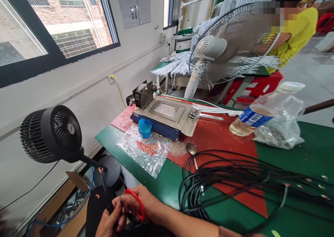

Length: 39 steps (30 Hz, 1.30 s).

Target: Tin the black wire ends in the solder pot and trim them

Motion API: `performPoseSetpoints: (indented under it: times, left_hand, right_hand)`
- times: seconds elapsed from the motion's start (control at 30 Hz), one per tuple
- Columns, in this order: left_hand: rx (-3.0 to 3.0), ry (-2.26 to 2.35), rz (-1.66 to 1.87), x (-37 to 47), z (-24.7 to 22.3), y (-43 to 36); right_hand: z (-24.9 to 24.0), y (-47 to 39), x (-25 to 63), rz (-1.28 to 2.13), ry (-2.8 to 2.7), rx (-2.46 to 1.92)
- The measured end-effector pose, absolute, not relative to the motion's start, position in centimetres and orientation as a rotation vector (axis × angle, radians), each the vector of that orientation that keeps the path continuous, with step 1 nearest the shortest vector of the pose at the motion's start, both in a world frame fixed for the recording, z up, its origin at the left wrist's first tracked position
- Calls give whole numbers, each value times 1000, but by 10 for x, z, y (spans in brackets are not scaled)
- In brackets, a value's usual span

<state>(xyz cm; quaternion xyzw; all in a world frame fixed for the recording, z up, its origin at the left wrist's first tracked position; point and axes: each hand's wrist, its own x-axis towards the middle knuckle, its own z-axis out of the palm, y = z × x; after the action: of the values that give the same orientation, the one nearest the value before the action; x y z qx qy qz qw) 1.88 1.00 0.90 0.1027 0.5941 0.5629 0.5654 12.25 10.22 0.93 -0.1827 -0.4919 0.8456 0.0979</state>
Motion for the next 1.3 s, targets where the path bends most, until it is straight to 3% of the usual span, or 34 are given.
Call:
performPoseSetpoints:
  times: [0.17,0.83,1.3]
  left_hand:
    - [253,1352,1301,20,9,9]
    - [254,1335,1367,17,-8,3]
    - [263,1364,1294,18,5,4]
  right_hand:
    - [13,104,124,2582,-1257,-597]
    - [6,107,126,2515,-1392,-700]
    - [11,111,128,2416,-1421,-690]
